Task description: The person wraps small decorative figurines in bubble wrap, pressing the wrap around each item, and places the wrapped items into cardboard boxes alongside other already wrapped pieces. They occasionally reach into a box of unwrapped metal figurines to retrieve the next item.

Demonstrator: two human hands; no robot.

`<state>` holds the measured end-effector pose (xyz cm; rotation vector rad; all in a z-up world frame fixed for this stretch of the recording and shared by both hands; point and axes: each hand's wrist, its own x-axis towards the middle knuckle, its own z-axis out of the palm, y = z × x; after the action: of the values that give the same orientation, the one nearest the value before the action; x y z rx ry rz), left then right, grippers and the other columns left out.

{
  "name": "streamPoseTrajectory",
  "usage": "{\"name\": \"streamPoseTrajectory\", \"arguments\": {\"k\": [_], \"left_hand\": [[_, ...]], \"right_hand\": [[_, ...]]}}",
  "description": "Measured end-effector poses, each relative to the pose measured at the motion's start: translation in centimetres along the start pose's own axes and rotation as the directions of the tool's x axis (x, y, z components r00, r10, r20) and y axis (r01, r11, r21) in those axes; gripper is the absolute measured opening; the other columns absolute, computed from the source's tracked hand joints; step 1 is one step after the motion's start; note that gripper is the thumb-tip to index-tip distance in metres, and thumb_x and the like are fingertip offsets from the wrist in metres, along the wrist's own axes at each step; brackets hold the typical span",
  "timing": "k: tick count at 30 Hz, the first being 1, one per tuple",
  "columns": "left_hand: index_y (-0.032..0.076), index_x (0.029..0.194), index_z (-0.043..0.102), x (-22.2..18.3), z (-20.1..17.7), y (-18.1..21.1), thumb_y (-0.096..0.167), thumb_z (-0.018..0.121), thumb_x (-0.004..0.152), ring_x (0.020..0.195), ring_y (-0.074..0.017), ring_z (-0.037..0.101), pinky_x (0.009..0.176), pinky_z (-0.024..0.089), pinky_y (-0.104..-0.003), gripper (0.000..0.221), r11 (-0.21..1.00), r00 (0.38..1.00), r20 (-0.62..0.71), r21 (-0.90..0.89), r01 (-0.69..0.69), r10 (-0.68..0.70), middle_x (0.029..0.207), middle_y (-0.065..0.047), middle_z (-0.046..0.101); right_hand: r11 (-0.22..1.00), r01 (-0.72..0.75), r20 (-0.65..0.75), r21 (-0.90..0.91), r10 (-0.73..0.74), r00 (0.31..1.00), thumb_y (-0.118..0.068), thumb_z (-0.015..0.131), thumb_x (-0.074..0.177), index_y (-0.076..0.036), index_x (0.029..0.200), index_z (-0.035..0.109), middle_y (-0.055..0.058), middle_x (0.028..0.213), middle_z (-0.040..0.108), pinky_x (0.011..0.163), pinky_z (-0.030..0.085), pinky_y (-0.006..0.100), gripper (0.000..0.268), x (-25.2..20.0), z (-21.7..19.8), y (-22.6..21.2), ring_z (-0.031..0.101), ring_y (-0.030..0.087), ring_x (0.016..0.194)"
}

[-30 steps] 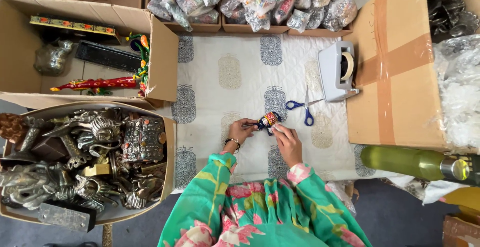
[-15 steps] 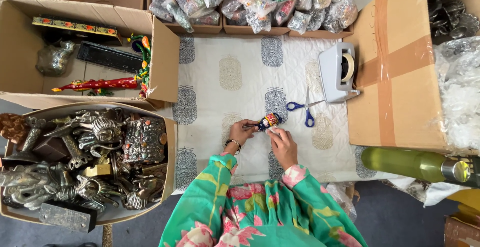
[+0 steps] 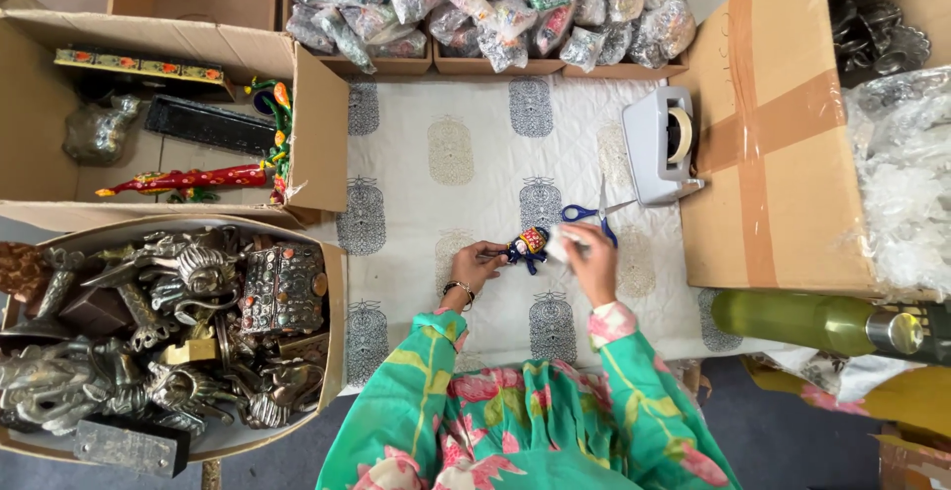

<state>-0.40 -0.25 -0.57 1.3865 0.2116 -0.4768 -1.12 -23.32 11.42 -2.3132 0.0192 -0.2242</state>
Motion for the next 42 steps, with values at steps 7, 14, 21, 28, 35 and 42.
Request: {"name": "streamPoseTrajectory", "arguments": {"k": [7,14,21,28,35,42], "left_hand": [[0.004,0.110,0.076,-0.2,0.0,0.6,0.005,0.078,0.087,0.089,-0.0131,0.075,0.069,0.065,-0.027,0.023,1.000,1.000,0.000,-0.017,0.013,-0.013,0.100,-0.006,0.078],[0.004,0.112,0.076,-0.2,0.0,0.6,0.007,0.079,0.088,0.089,-0.0132,0.075,0.068,0.065,-0.027,0.025,1.000,0.999,0.009,0.002,0.031,-0.031,0.099,-0.005,0.078],[0.003,0.112,0.076,0.6,-0.1,-0.8,0.006,0.079,0.087,0.090,-0.0139,0.075,0.069,0.065,-0.028,0.026,1.000,1.000,0.018,-0.012,0.007,-0.007,0.100,-0.006,0.077],[0.005,0.115,0.075,0.2,-0.2,-0.2,0.008,0.079,0.088,0.090,-0.0136,0.075,0.069,0.064,-0.027,0.027,0.999,0.999,0.026,-0.032,0.030,-0.029,0.100,-0.006,0.078],[0.004,0.114,0.075,0.3,0.1,-0.1,0.008,0.078,0.088,0.090,-0.0137,0.075,0.069,0.064,-0.028,0.026,0.999,0.999,0.019,-0.004,0.036,-0.036,0.099,-0.006,0.078],[0.003,0.113,0.076,0.2,-0.1,-0.2,0.008,0.080,0.087,0.088,-0.0129,0.074,0.070,0.065,-0.029,0.027,1.000,1.000,0.013,-0.001,0.022,-0.022,0.100,-0.005,0.077]], "right_hand": [[0.987,0.085,0.027,0.140,-0.089,0.996,-0.004,0.073,0.090,-0.007,0.109,0.076,0.010,0.117,0.073,0.087,0.058,0.032,0.019,-1.1,0.5,-2.7,0.072,0.024,0.106],[0.995,0.098,0.032,-0.033,-0.097,0.995,-0.007,0.072,0.089,-0.009,0.106,0.077,0.005,0.116,0.074,0.084,0.057,0.033,0.018,-0.4,-0.9,-2.7,0.072,0.023,0.100],[0.975,0.208,0.032,-0.079,-0.207,0.978,-0.004,0.065,0.093,-0.009,0.109,0.076,0.005,0.115,0.074,0.093,0.054,0.036,0.020,1.8,0.6,-6.8,0.068,0.026,0.104],[0.996,0.083,0.058,-0.041,-0.081,0.995,-0.007,0.063,0.096,-0.011,0.108,0.078,0.005,0.116,0.074,0.091,0.055,0.034,0.020,0.6,0.3,-1.6,0.069,0.025,0.104],[0.959,0.180,-0.095,-0.218,-0.204,0.974,-0.001,0.066,0.088,-0.013,0.112,0.077,0.003,0.121,0.072,0.091,0.054,0.037,0.028,-0.2,-0.1,-6.0,0.066,0.027,0.103],[0.882,0.356,-0.024,-0.309,-0.382,0.924,-0.005,0.070,0.085,-0.015,0.108,0.077,-0.001,0.120,0.070,0.088,0.049,0.040,0.026,-1.7,1.4,-7.9,0.065,0.026,0.100]]}}
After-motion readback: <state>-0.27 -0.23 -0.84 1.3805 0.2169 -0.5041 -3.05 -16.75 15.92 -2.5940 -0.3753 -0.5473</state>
